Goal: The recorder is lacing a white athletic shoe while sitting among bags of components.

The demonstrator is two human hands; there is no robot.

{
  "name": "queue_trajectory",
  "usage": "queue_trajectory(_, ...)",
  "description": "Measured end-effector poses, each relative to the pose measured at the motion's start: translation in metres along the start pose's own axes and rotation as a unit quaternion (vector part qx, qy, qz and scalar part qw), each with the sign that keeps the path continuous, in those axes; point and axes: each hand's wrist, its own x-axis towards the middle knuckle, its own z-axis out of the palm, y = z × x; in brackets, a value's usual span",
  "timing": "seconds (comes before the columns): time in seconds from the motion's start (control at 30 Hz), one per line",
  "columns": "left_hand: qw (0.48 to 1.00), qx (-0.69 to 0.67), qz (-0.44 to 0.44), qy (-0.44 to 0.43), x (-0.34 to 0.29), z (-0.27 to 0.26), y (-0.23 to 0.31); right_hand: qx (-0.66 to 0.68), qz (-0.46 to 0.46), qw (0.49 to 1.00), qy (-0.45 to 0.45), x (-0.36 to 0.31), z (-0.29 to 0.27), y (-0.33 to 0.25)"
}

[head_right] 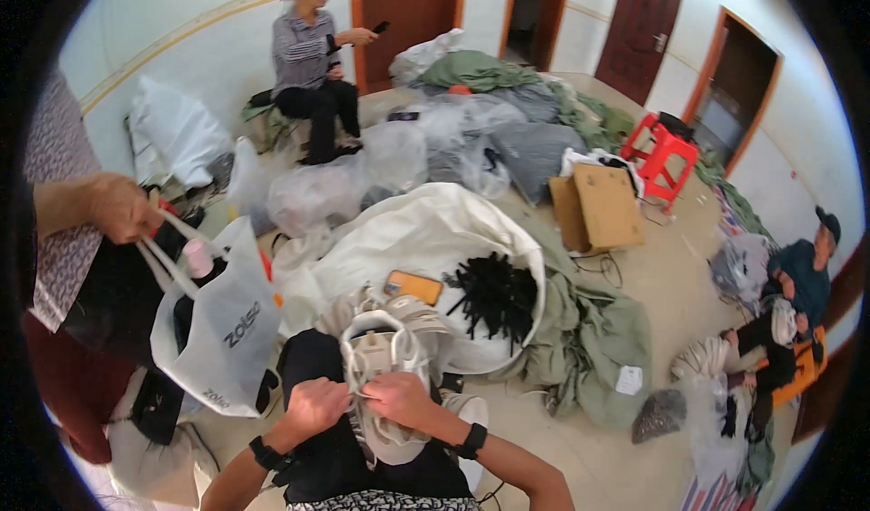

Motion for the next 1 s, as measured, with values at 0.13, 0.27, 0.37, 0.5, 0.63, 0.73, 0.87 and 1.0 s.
queue_trajectory(0.13,0.997,-0.057,-0.052,0.022,0.0,0.002,0.001,-0.013,0.058,0.995,-0.076,0.004,-0.01,0.002)
queue_trajectory(0.27,0.957,-0.146,-0.234,0.088,0.018,-0.017,0.008,0.005,0.063,0.998,-0.012,0.031,-0.022,0.004)
queue_trajectory(0.37,0.976,-0.05,-0.149,0.152,0.053,-0.041,0.022,-0.034,-0.018,0.993,0.11,0.057,-0.002,0.02)
queue_trajectory(0.5,0.983,-0.175,0.017,0.058,0.078,-0.041,0.078,-0.154,-0.042,0.986,0.056,0.083,0.034,0.048)
queue_trajectory(0.63,0.949,-0.29,0.12,0.003,0.091,-0.033,0.134,-0.167,0.013,0.986,-0.02,0.081,0.06,0.054)
queue_trajectory(0.73,0.931,-0.33,0.144,-0.064,0.075,-0.014,0.153,-0.192,0.012,0.981,-0.002,0.078,0.061,0.048)
queue_trajectory(0.87,0.919,-0.349,0.14,-0.116,0.079,-0.017,0.167,-0.207,0.041,0.977,0.009,0.079,0.067,0.051)
queue_trajectory(1.0,0.912,-0.382,0.091,-0.116,0.082,-0.009,0.157,-0.234,0.036,0.971,0.015,0.072,0.065,0.056)
